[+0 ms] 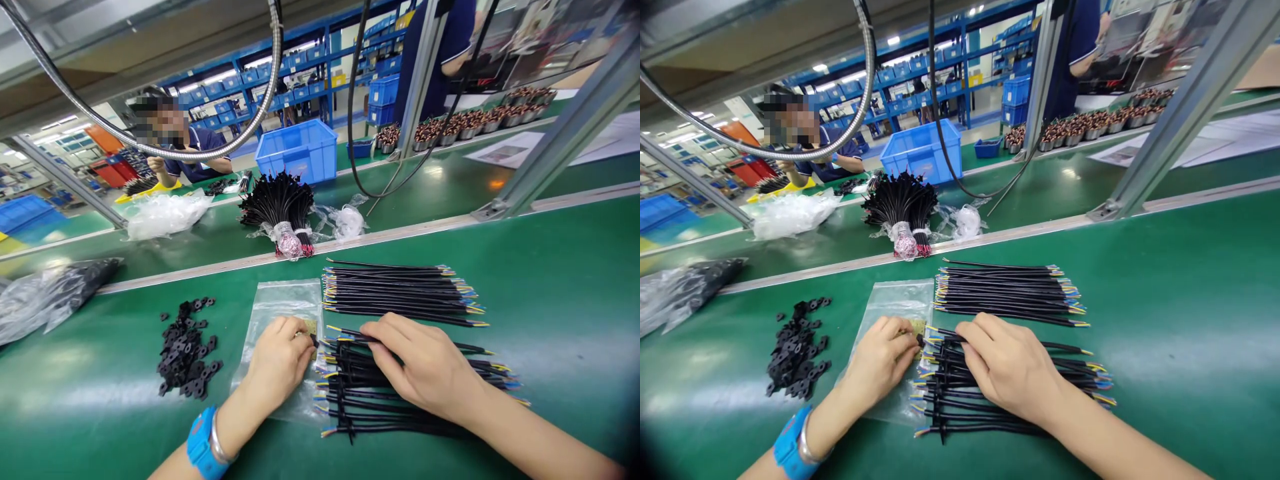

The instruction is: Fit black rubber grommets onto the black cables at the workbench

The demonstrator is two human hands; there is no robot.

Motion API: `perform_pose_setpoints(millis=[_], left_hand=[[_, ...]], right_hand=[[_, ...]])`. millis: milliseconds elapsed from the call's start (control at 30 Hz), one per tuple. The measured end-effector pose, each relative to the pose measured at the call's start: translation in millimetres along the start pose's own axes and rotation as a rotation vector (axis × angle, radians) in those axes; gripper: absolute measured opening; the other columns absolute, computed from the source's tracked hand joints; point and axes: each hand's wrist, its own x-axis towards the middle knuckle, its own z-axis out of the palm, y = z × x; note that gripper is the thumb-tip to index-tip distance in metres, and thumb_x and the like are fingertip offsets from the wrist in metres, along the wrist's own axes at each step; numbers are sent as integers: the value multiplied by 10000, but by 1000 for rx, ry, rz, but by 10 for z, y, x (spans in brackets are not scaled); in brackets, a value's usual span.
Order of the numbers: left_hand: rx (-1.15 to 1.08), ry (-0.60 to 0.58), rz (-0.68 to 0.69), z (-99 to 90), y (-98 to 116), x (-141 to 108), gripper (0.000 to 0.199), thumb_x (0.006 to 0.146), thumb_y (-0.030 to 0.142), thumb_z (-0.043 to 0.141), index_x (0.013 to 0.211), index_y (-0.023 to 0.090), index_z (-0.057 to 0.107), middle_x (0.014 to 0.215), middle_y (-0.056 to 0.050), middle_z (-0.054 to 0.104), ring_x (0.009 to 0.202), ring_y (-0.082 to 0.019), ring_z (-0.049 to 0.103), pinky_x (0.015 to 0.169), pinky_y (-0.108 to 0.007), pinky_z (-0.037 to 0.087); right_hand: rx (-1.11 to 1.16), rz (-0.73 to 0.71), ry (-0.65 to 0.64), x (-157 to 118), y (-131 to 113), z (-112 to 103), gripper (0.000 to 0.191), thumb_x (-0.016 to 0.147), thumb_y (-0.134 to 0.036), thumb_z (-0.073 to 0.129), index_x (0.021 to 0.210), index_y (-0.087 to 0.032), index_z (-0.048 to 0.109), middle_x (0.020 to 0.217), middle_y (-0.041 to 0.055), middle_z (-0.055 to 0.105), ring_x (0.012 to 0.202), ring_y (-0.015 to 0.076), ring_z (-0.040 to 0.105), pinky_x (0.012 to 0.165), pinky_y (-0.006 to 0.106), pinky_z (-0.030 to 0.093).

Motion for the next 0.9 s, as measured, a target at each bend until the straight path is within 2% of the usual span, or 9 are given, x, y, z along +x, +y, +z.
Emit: perform_pose_setpoints(millis=[100, 167, 233, 333, 367, 433, 667, 900], left_hand=[[124, -64, 38, -35, 60, 40, 164, 894, 180, 525, 810, 175, 666, 913, -77, 665, 840, -244, 552, 718, -397, 475], [19, -65, 2, -41, 71, 59, 158, 892, 170, 513, 800, 174, 641, 907, -80, 662, 866, -248, 555, 757, -413, 466], [-292, -23, -144, -40, 73, 62, 116, 882, 173, 518, 796, 181, 596, 952, -78, 665, 908, -233, 571, 799, -397, 464], [-945, 15, -470, -46, 93, 35, 142, 889, 242, 526, 760, 185, 509, 1037, -83, 678, 779, -159, 610, 746, -331, 481], [-1118, 13, -546, -52, 107, 21, 176, 893, 272, 535, 748, 182, 493, 1048, -85, 684, 717, -132, 607, 728, -313, 480], [-1334, 12, -612, -65, 139, -11, 218, 884, 309, 581, 738, 173, 493, 1047, -83, 696, 652, -95, 597, 733, -289, 473], [-1541, 4, -615, -106, 194, -75, 247, 803, 324, 723, 732, 150, 563, 1024, -57, 694, 726, -98, 654, 747, -248, 499], [-1677, -33, -571, -134, 202, -85, 274, 680, 235, 836, 736, 141, 586, 961, -44, 711, 784, -116, 683, 750, -233, 525]], right_hand=[[30, -12, -23, -9, -22, 10, 176, 930, -133, 433, 1020, -163, 581, 816, 41, 582, 715, 156, 551, 630, 274, 430], [51, -23, -39, -12, -44, 23, 169, 928, -139, 441, 1010, -166, 586, 805, 38, 578, 705, 155, 544, 621, 274, 420], [58, -39, -40, -14, -74, 39, 157, 925, -146, 455, 995, -170, 594, 793, 34, 575, 689, 153, 533, 608, 274, 407], [55, -67, -8, -14, -124, 62, 163, 922, -145, 454, 979, -174, 604, 780, 32, 575, 662, 147, 516, 586, 271, 387], [56, -75, 4, -13, -139, 69, 169, 922, -142, 450, 977, -173, 607, 776, 32, 575, 655, 146, 512, 580, 271, 382], [58, -85, 25, -9, -162, 77, 180, 924, -138, 442, 975, -170, 611, 766, 31, 575, 647, 145, 509, 573, 270, 378], [50, -75, 47, 2, -169, 61, 195, 923, -126, 435, 965, -159, 623, 760, 34, 585, 642, 143, 524, 567, 262, 397], [55, -59, 79, -5, -165, 26, 174, 910, -103, 465, 1000, -159, 603, 799, 44, 599, 672, 144, 541, 594, 261, 416]])
